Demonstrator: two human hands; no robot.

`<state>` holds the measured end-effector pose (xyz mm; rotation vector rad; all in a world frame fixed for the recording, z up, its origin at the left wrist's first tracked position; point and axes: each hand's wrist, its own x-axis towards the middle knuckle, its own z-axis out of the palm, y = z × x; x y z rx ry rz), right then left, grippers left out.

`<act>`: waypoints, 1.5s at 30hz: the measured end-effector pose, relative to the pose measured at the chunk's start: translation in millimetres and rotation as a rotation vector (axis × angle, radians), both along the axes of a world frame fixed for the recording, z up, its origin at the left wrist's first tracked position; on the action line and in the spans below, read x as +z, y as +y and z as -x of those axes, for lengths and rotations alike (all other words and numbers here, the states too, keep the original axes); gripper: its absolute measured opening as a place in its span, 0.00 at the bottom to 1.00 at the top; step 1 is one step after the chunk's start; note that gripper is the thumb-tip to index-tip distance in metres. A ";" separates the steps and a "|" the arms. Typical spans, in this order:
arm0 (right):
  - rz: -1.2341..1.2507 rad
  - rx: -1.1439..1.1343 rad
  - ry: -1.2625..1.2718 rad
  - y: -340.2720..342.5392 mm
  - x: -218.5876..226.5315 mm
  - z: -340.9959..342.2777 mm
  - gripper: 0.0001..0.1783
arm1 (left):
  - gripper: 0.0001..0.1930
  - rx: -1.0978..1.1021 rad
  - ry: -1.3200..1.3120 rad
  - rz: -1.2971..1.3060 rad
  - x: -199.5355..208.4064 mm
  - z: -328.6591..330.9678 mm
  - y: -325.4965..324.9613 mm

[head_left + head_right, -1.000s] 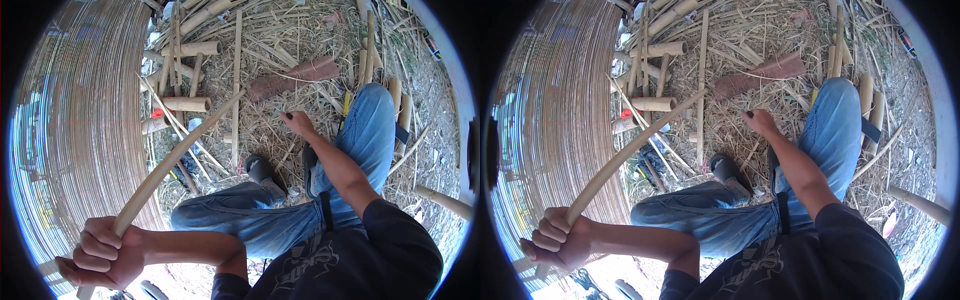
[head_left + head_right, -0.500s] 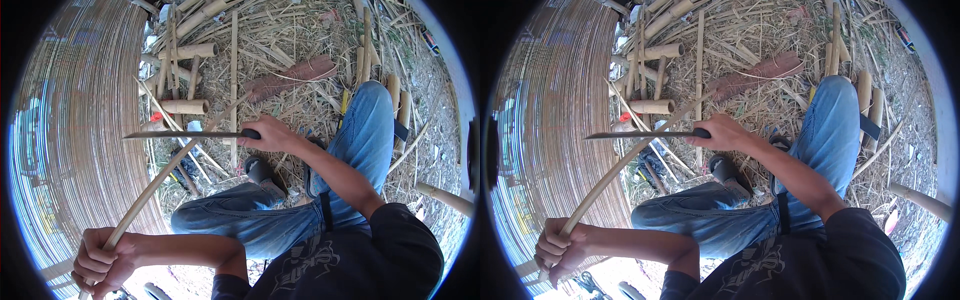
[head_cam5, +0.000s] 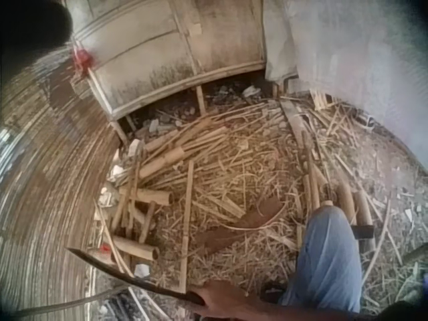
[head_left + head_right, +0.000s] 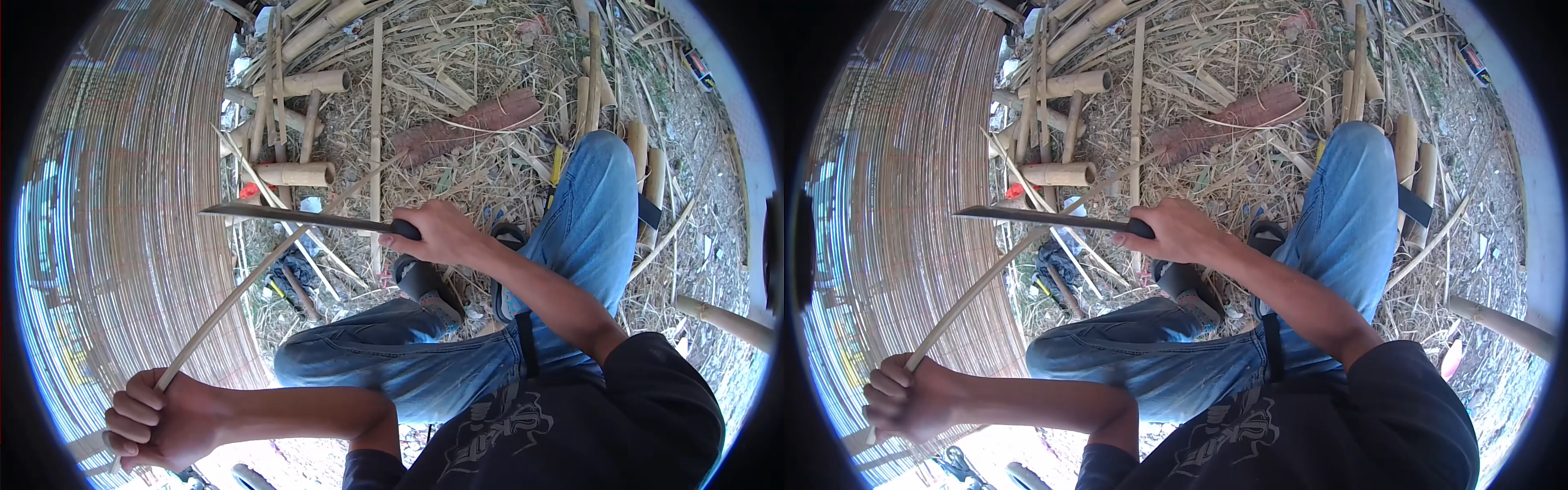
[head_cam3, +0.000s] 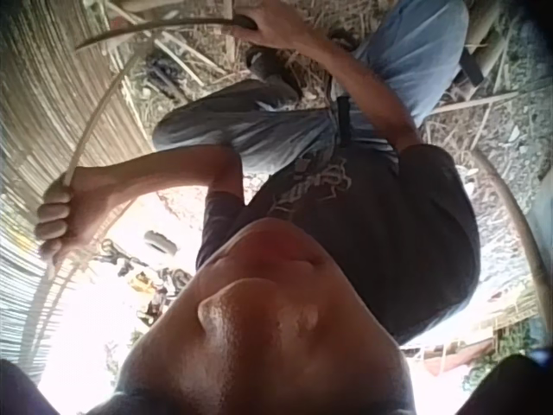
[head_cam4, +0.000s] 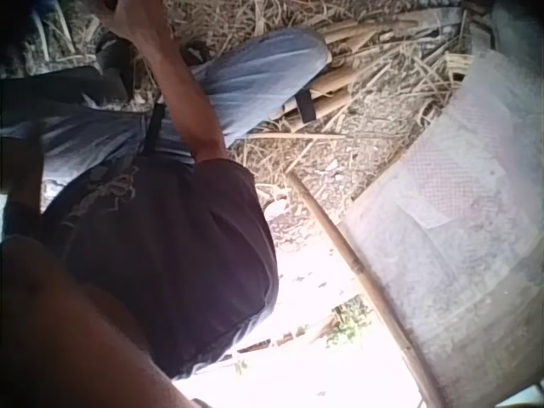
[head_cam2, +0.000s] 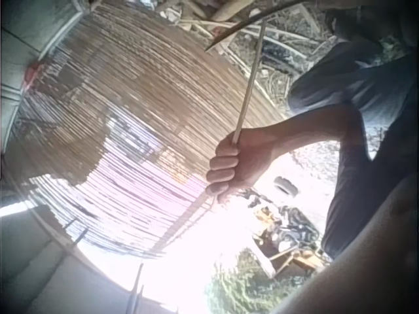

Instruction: Peeling and shaving a bamboo strip using a machete.

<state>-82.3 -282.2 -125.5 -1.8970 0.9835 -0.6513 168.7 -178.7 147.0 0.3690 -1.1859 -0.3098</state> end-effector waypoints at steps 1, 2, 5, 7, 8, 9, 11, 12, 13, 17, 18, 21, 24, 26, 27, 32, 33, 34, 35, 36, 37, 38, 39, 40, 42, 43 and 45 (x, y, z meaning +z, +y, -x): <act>0.006 0.027 0.011 3.0 0.8 -3.3 0.29 | 0.21 -0.032 -0.004 -0.001 0.9 -3.4 4.1; 0.010 -0.002 -0.024 5.7 -6.6 -0.6 0.29 | 0.20 -0.042 0.009 0.015 1.1 -0.6 3.6; -0.069 -0.249 0.024 7.3 -107.3 10.9 0.30 | 0.29 -0.086 0.088 -0.010 7.0 5.9 3.3; -0.331 -0.463 0.262 -8.0 -163.4 32.1 0.30 | 0.29 -0.169 0.104 -0.019 6.8 7.5 -0.5; -0.327 -0.460 0.256 -13.5 -166.3 34.5 0.30 | 0.29 -0.244 0.112 -0.037 6.6 5.6 -1.2; -0.330 -0.451 0.259 -18.5 -168.9 36.1 0.31 | 0.29 -0.244 0.107 -0.033 6.7 5.1 -0.3; -0.333 -0.434 0.279 -20.9 -167.4 36.3 0.31 | 0.28 -0.024 0.114 -0.007 6.9 18.0 0.1; -0.222 -0.498 0.223 -18.1 -168.3 23.6 0.31 | 0.25 0.019 0.088 0.012 8.4 10.5 -3.4; -0.116 -0.559 0.171 -11.6 -167.0 16.3 0.31 | 0.25 0.024 0.098 0.004 9.6 11.4 -2.3; -0.186 -0.225 0.080 -10.8 -80.9 -18.1 0.28 | 0.18 0.121 0.121 -0.038 8.1 -4.7 3.4; -0.195 -0.219 0.080 -11.6 -74.7 -22.4 0.28 | 0.20 0.097 0.114 -0.017 8.8 -11.6 3.7; 0.156 -0.061 -0.154 -14.4 -81.0 -25.6 0.27 | 0.21 0.093 0.094 0.006 9.6 -17.6 3.7; -0.011 -0.263 0.000 -7.7 -154.1 5.1 0.29 | 0.21 0.106 0.105 0.003 6.4 -12.3 -5.4; -0.131 -0.398 0.160 -13.9 -189.1 25.6 0.30 | 0.21 0.125 0.113 0.007 4.8 -12.9 -8.3; -0.256 -0.527 0.317 -19.3 -197.3 29.1 0.32 | 0.21 0.134 0.119 0.008 3.1 -14.2 -8.9; -0.116 -0.388 0.305 -25.8 -153.5 -0.1 0.29 | 0.21 0.220 0.120 0.012 6.0 -27.2 -5.3; -0.061 -0.323 0.245 -25.8 -142.6 -8.4 0.26 | 0.21 0.237 0.118 0.020 5.7 -28.1 -4.3; -0.072 -0.316 0.239 -26.0 -123.7 -19.8 0.26 | 0.22 0.258 0.113 0.020 7.6 -31.3 -1.4; 0.026 -0.198 0.136 -25.2 -101.9 -27.8 0.25 | 0.22 0.293 0.111 0.017 6.2 -34.3 -0.5; 0.128 -0.100 0.049 -28.3 -95.1 -19.1 0.24 | 0.22 0.296 0.126 0.019 -1.7 -33.5 -7.8; 0.128 -0.106 0.050 -30.7 -99.5 -13.8 0.24 | 0.22 0.310 0.129 0.023 -1.1 -32.1 -11.2; 0.178 -0.107 0.046 -29.1 -110.6 -9.6 0.25 | 0.22 0.332 0.126 0.028 0.7 -32.3 -11.9; 0.229 -0.109 0.042 -27.1 -122.9 -4.4 0.26 | 0.22 0.354 0.129 0.032 1.3 -31.4 -12.8; 0.219 -0.231 0.037 -21.7 -147.8 5.3 0.26 | 0.22 0.368 0.132 0.039 2.9 -30.8 -15.9; -0.116 -0.376 0.207 -22.0 -175.3 22.4 0.28 | 0.22 0.430 0.129 0.043 2.1 -33.4 -16.4; -0.459 -0.505 0.377 -25.3 -171.8 24.8 0.29 | 0.22 0.468 0.127 0.043 -0.5 -35.1 -15.5; -0.485 -0.501 0.393 -30.2 -165.1 28.8 0.31 | 0.22 0.530 0.135 0.051 -4.1 -36.9 -13.7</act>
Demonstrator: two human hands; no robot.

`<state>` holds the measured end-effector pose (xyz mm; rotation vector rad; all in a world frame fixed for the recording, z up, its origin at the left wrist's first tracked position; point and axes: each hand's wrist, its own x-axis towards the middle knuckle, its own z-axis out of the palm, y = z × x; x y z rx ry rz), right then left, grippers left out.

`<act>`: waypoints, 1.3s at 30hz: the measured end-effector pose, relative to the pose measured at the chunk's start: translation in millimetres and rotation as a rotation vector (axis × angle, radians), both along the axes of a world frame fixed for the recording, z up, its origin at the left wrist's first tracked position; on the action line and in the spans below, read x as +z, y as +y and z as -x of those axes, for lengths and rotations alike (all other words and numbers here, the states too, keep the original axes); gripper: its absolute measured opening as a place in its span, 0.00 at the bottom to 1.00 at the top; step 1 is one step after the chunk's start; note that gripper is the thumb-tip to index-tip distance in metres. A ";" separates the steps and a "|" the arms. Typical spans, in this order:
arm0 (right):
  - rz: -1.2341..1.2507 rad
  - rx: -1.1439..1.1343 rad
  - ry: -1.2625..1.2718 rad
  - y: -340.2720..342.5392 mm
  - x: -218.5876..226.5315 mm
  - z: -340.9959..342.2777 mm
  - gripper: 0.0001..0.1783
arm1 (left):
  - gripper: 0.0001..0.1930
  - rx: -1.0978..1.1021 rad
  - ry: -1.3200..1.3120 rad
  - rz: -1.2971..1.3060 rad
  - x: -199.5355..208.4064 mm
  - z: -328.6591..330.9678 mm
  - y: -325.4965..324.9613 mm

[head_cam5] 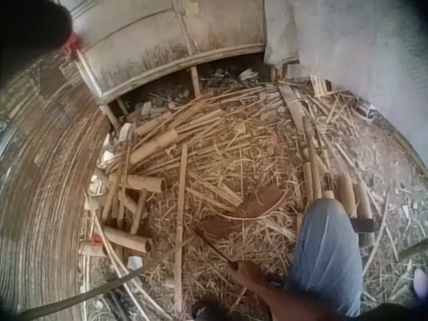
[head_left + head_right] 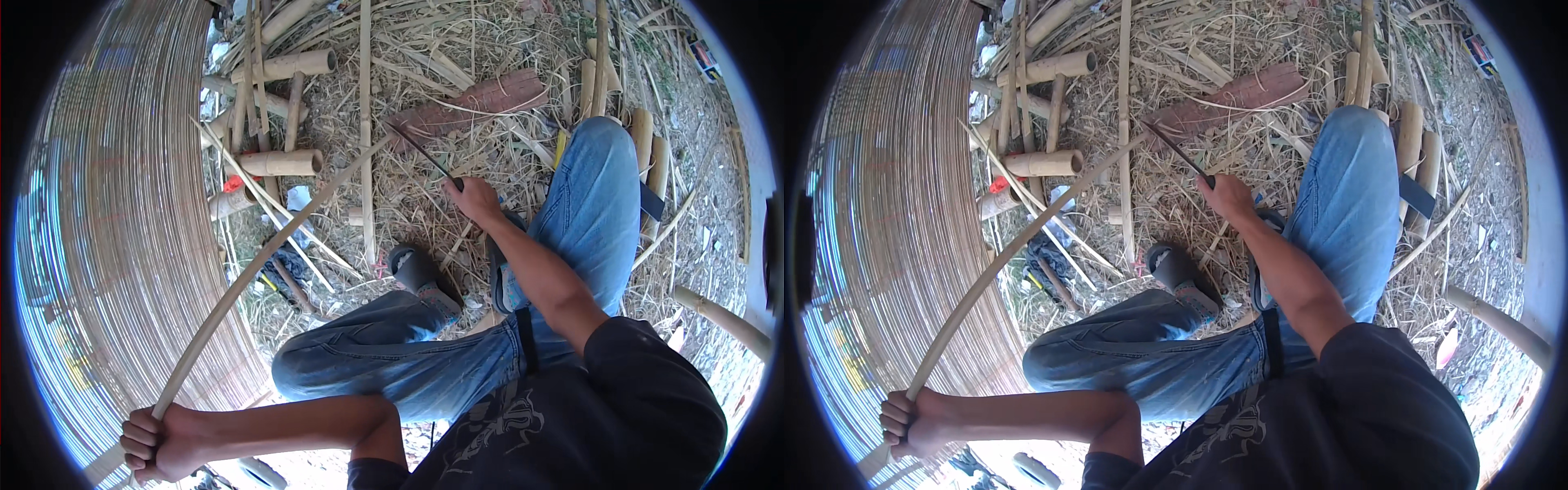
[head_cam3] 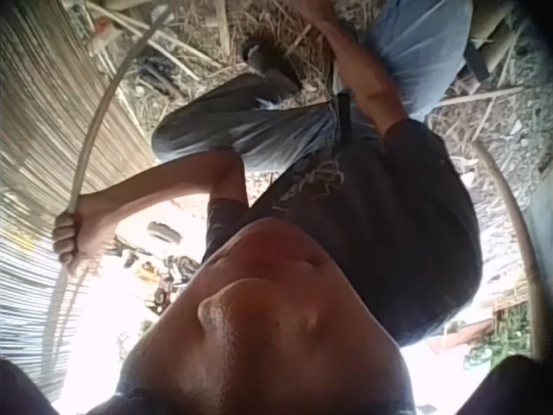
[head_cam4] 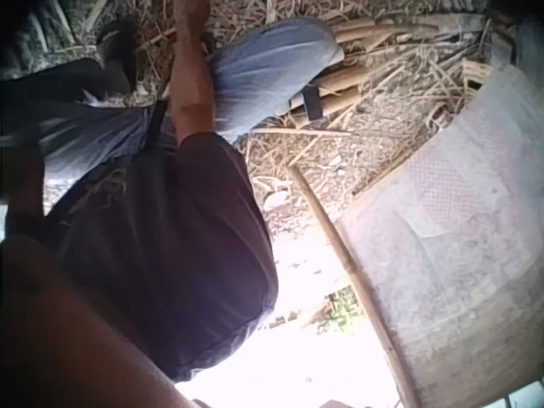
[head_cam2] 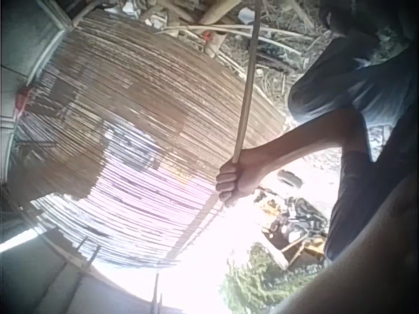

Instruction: Peeling and shaving a bamboo strip using a machete.

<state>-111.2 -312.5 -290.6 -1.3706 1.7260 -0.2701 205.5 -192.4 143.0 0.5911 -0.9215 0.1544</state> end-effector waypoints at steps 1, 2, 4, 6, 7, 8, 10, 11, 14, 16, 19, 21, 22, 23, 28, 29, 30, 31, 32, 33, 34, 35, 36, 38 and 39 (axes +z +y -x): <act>-0.035 0.010 0.011 -1.9 2.8 2.2 0.33 | 0.22 0.025 0.010 0.008 0.8 -1.4 0.5; -0.038 0.008 0.017 0.7 8.3 0.0 0.33 | 0.22 0.060 0.016 0.003 -1.1 -2.2 0.2; 0.186 0.082 -0.084 4.4 24.8 -21.2 0.32 | 0.22 0.111 0.028 0.003 4.2 -3.3 -1.9; 0.305 0.161 -0.126 0.7 41.8 -34.4 0.31 | 0.22 0.157 0.034 0.003 3.0 -6.8 -4.3; 0.428 0.240 -0.166 -0.1 46.1 -39.1 0.30 | 0.22 0.178 0.038 0.004 0.0 -6.9 -6.8; 0.425 0.241 -0.168 0.8 46.5 -43.4 0.30 | 0.22 0.203 0.040 0.002 0.6 -8.2 -7.4; 0.524 0.370 -0.324 4.4 47.8 -48.0 0.28 | 0.22 0.254 0.045 0.002 1.3 -9.3 -7.3; 0.495 0.402 -0.295 6.5 55.1 -45.4 0.28 | 0.23 0.280 0.050 0.004 2.0 -8.2 -7.4; 0.387 0.274 -0.108 13.4 7.2 -30.0 0.33 | 0.23 0.350 0.061 -0.005 -0.2 -3.6 -11.7; 0.367 0.250 -0.066 14.5 -2.1 -19.5 0.32 | 0.23 0.392 0.065 -0.007 -3.8 -4.0 -11.2; 0.349 0.215 0.000 7.4 10.2 -25.3 0.32 | 0.23 0.435 0.086 -0.005 -5.1 -6.3 -8.9; 0.415 0.204 0.029 15.6 11.3 -28.3 0.30 | 0.23 0.463 0.099 -0.007 -7.3 -7.0 -6.0; 0.416 0.203 0.028 13.2 23.8 -31.8 0.30 | 0.23 0.473 0.104 -0.004 -6.5 -9.9 -5.6; 0.368 0.283 -0.060 11.5 46.9 -38.1 0.29 | 0.23 0.487 0.104 -0.009 -7.7 -13.3 -3.9; 0.784 0.500 -0.298 14.1 67.4 -51.1 0.27 | 0.23 0.535 0.136 -0.035 -10.0 -25.2 -1.6; 0.658 0.504 -0.298 14.7 57.0 -40.2 0.27 | 0.23 0.538 0.138 -0.035 -10.3 -12.2 -9.2; 0.658 0.507 -0.297 17.2 35.7 -31.2 0.27 | 0.24 0.703 0.104 -0.042 -13.1 2.9 -20.8; 0.485 0.307 -0.148 16.0 13.3 -22.0 0.28 | 0.24 0.856 0.073 -0.043 -15.0 14.4 -31.9; 0.310 0.105 -0.003 15.3 -8.4 -13.4 0.28 | 0.24 0.798 0.123 -0.037 -17.5 13.1 -32.3; 0.319 0.107 -0.018 11.9 -4.1 -19.8 0.28 | 0.24 0.749 0.131 -0.025 -14.3 6.1 -26.8; 0.289 0.183 0.023 8.3 0.1 -25.5 0.31 | 0.24 0.727 0.137 -0.013 -11.4 -1.8 -19.9; 0.247 0.255 0.086 8.8 2.8 -18.6 0.34 | 0.24 0.711 0.156 -0.013 -15.2 -0.3 -18.4; 0.245 0.252 0.094 11.8 5.1 -18.9 0.34 | 0.24 0.695 0.172 -0.010 -18.5 -2.0 -20.6; 0.274 0.149 0.002 17.8 13.7 -34.1 0.33 | 0.24 0.649 0.178 0.002 -17.3 -2.7 -21.9; 0.309 0.169 -0.076 18.6 15.9 -39.1 0.31 | 0.24 0.627 0.177 0.014 -17.0 -2.4 -20.6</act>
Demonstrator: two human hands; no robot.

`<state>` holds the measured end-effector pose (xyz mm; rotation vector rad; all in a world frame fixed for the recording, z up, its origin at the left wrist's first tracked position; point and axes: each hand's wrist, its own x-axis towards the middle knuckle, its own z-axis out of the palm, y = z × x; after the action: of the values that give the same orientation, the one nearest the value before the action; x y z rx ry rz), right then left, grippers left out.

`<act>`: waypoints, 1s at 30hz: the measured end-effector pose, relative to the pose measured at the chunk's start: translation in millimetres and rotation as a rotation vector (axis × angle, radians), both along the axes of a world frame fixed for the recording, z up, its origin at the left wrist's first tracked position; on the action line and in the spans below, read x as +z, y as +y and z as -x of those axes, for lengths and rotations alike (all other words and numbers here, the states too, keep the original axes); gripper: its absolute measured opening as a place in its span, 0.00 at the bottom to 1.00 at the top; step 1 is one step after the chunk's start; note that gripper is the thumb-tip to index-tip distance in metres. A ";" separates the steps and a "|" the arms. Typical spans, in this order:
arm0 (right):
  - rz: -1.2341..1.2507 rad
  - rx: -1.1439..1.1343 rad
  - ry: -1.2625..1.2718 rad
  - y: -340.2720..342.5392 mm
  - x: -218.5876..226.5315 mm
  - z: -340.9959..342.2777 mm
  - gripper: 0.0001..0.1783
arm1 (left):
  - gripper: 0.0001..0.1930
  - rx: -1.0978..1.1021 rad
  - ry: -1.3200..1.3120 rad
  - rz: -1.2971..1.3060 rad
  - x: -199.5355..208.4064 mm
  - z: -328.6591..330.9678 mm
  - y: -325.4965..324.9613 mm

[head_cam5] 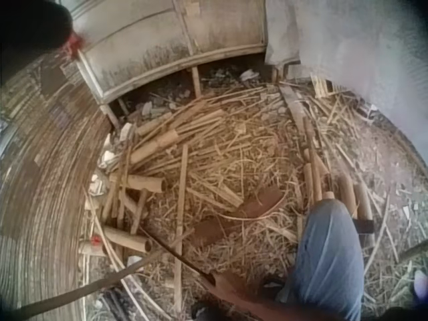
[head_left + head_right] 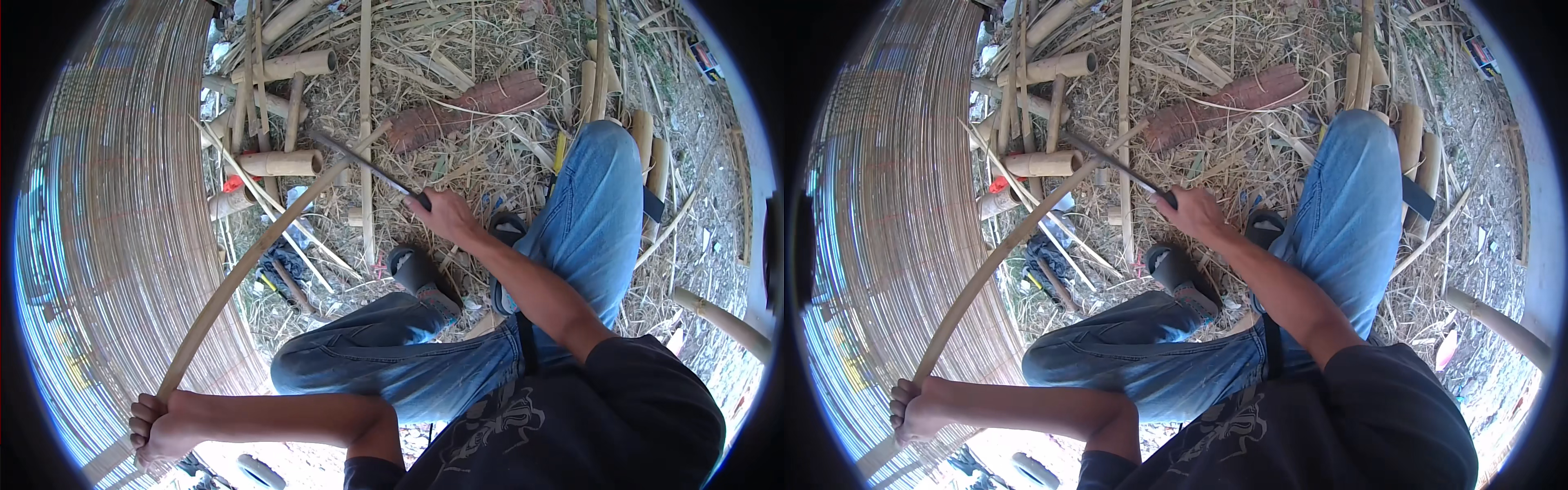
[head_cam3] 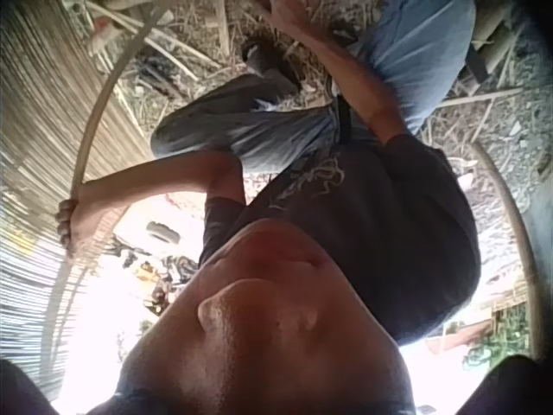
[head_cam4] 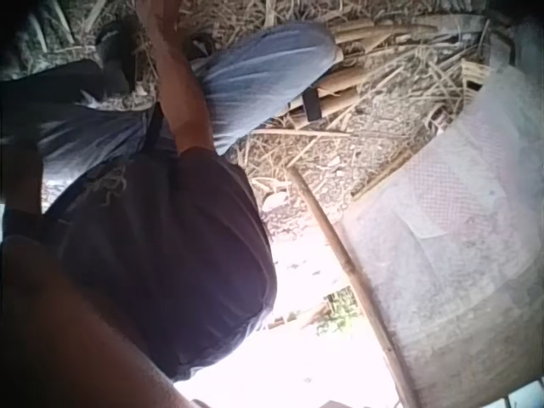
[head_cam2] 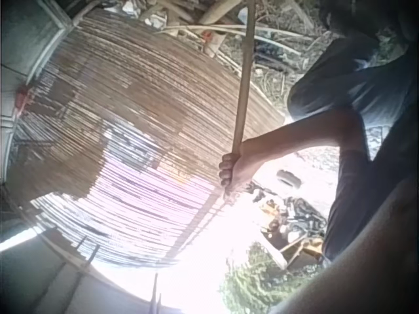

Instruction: Peeling and shaving a bamboo strip using a machete.

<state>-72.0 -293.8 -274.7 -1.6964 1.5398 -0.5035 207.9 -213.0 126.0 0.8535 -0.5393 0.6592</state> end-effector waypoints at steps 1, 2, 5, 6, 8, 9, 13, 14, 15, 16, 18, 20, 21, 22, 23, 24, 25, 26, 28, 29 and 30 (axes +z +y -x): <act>-0.006 0.002 -0.002 -1.8 10.5 -7.7 0.31 | 0.24 -0.017 -0.001 0.004 0.1 -3.1 1.6; 0.132 0.142 -0.040 -2.5 33.7 -15.2 0.30 | 0.24 -0.029 -0.004 0.003 0.0 -6.7 3.3; 0.318 0.351 -0.096 -4.9 55.3 -19.8 0.28 | 0.24 -0.071 0.007 0.009 3.0 -13.3 5.0; 0.363 0.344 -0.135 -5.9 46.4 -15.5 0.27 | 0.24 -0.066 0.006 0.008 2.9 -12.8 4.7; 0.361 0.218 -0.078 -4.7 11.1 4.6 0.28 | 0.24 -0.063 0.003 0.005 4.3 -6.1 2.4; 0.147 0.064 0.035 -8.1 -8.0 12.4 0.29 | 0.24 -0.066 0.002 0.008 4.0 -6.1 3.4; -0.210 -0.158 0.203 -23.1 -31.9 52.0 0.33 | 0.24 -0.006 -0.025 -0.073 1.5 -7.0 -0.8; -0.226 -0.162 0.092 -19.9 -18.5 42.1 0.33 | 0.24 0.035 0.000 -0.066 1.8 -5.5 0.6; -0.228 -0.160 0.094 -17.2 -7.5 27.8 0.33 | 0.24 0.037 0.002 -0.068 2.2 -7.0 2.1; -0.154 -0.084 0.049 -15.1 3.1 14.3 0.31 | 0.24 0.017 -0.012 -0.071 3.5 -9.1 3.7; -0.078 -0.002 -0.001 -11.2 22.5 -5.5 0.30 | 0.24 0.001 -0.032 -0.073 2.8 -14.9 5.2; 0.092 0.166 -0.085 -3.2 41.2 -13.4 0.28 | 0.25 -0.010 -0.050 -0.086 0.3 -19.1 6.4; 0.087 0.166 -0.086 -2.0 41.7 -15.2 0.28 | 0.25 -0.009 -0.051 -0.091 0.7 -19.4 7.2; 0.152 0.196 -0.112 -2.0 42.0 -14.4 0.27 | 0.24 -0.016 -0.040 -0.090 1.6 -16.2 7.2; 0.218 0.227 -0.138 -2.0 42.0 -13.3 0.26 | 0.24 -0.023 -0.029 -0.089 2.0 -13.5 7.4; 0.189 0.230 -0.091 -8.0 37.8 -6.5 0.27 | 0.24 -0.022 -0.029 -0.090 1.3 -11.9 8.3; 0.189 0.226 -0.090 -10.0 27.0 1.8 0.27 | 0.24 -0.056 -0.042 -0.108 2.0 -10.2 9.4; 0.054 0.072 0.000 -12.4 8.7 9.1 0.28 | 0.24 -0.095 -0.058 -0.119 2.7 -10.2 8.7; -0.068 -0.087 0.085 -22.0 -23.6 30.8 0.29 | 0.25 -0.087 -0.047 -0.109 1.2 -12.6 7.6; -0.140 -0.131 0.142 -25.1 -37.1 47.0 0.31 | 0.25 -0.075 -0.032 -0.109 0.0 -14.8 7.4; -0.217 -0.173 0.199 -25.3 -42.6 55.2 0.33 | 0.25 -0.063 -0.015 -0.114 -0.5 -17.0 8.0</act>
<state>-127.2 -319.2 -317.3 -1.4903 1.8241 -0.2483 224.9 -205.0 125.5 0.9354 -0.6192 0.5819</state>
